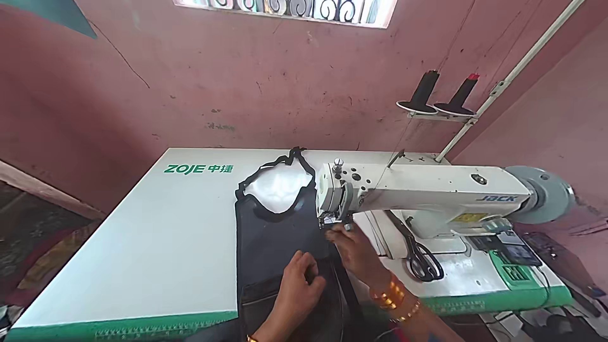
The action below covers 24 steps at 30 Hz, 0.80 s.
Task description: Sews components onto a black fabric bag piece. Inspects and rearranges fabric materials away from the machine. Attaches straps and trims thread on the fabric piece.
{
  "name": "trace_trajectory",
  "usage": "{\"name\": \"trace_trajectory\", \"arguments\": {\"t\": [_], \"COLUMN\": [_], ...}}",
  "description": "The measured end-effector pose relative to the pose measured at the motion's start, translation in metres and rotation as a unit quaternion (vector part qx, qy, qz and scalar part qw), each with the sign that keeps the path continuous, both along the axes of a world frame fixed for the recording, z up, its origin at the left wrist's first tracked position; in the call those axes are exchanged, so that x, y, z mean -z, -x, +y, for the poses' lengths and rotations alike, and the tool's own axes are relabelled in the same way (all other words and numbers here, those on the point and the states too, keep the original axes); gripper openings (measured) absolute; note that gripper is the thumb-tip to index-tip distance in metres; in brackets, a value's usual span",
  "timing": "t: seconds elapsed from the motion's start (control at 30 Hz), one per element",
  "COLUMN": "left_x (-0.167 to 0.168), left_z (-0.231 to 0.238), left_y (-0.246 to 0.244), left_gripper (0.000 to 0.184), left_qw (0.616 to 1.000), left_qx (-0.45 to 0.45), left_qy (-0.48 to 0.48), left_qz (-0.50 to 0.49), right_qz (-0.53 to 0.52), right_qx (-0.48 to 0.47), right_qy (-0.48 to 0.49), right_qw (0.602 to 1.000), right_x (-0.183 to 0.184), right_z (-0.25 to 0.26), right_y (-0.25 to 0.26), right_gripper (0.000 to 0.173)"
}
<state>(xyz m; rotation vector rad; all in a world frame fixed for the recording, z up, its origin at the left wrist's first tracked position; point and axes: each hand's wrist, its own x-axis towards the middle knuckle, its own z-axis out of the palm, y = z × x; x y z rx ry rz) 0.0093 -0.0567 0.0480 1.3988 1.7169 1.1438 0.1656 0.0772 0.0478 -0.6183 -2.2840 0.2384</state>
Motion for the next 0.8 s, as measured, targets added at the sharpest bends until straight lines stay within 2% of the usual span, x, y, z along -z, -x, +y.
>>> {"name": "trace_trajectory", "arguments": {"t": [0.07,0.13,0.27,0.3,0.37,0.4,0.43,0.47,0.5,0.53,0.6,0.63,0.7,0.8], "left_x": [0.007,0.013,0.031,0.033,0.037,0.038,0.038,0.038,0.037,0.036,0.030,0.026,0.013,-0.012], "left_z": [-0.003,-0.004,-0.010,-0.010,-0.009,-0.009,-0.010,-0.011,-0.014,-0.016,-0.020,-0.023,-0.024,-0.015], "left_y": [0.002,0.004,0.006,0.006,0.006,0.007,0.008,0.009,0.008,0.008,0.008,0.009,0.014,0.021], "left_gripper": [0.009,0.006,0.004,0.003,0.002,0.002,0.002,0.002,0.001,0.001,0.010,0.018,0.033,0.032], "left_qw": [0.999,0.997,0.988,0.985,0.979,0.977,0.976,0.975,0.976,0.977,0.981,0.985,0.994,0.996], "left_qx": [-0.006,-0.015,-0.018,-0.014,-0.010,-0.012,-0.015,-0.022,-0.032,-0.047,-0.081,-0.085,-0.063,-0.001], "left_qy": [-0.032,-0.066,-0.142,-0.161,-0.188,-0.196,-0.199,-0.199,-0.197,-0.194,-0.171,-0.148,-0.093,0.012], "left_qz": [-0.018,-0.033,-0.066,-0.066,-0.077,-0.087,-0.092,-0.092,-0.085,-0.070,-0.034,-0.018,0.010,0.089], "right_qz": [-0.048,-0.069,-0.039,-0.028,0.018,0.033,0.026,-0.016,-0.071,-0.125,-0.195,-0.192,-0.097,0.050], "right_qx": [-0.073,-0.069,-0.072,-0.107,-0.178,-0.169,-0.112,-0.009,0.092,0.154,0.198,0.188,0.160,0.166], "right_qy": [0.010,0.068,0.132,0.190,0.345,0.360,0.294,0.167,0.072,0.057,0.165,0.229,0.338,0.492], "right_qw": [0.996,0.993,0.988,0.976,0.922,0.917,0.949,0.986,0.991,0.979,0.946,0.935,0.922,0.853], "right_x": [0.014,0.021,0.017,0.009,-0.017,-0.032,-0.042,-0.048,-0.052,-0.054,-0.049,-0.040,-0.021,-0.012], "right_z": [-0.004,-0.017,-0.103,-0.125,-0.135,-0.127,-0.116,-0.103,-0.091,-0.082,-0.072,-0.071,-0.075,-0.090], "right_y": [0.012,0.006,-0.043,-0.057,-0.082,-0.090,-0.094,-0.094,-0.086,-0.072,-0.035,-0.019,0.001,0.002], "right_gripper": [0.027,0.030,0.026,0.023,0.021,0.020,0.020,0.020,0.021,0.025,0.033,0.030,0.018,0.016]}}
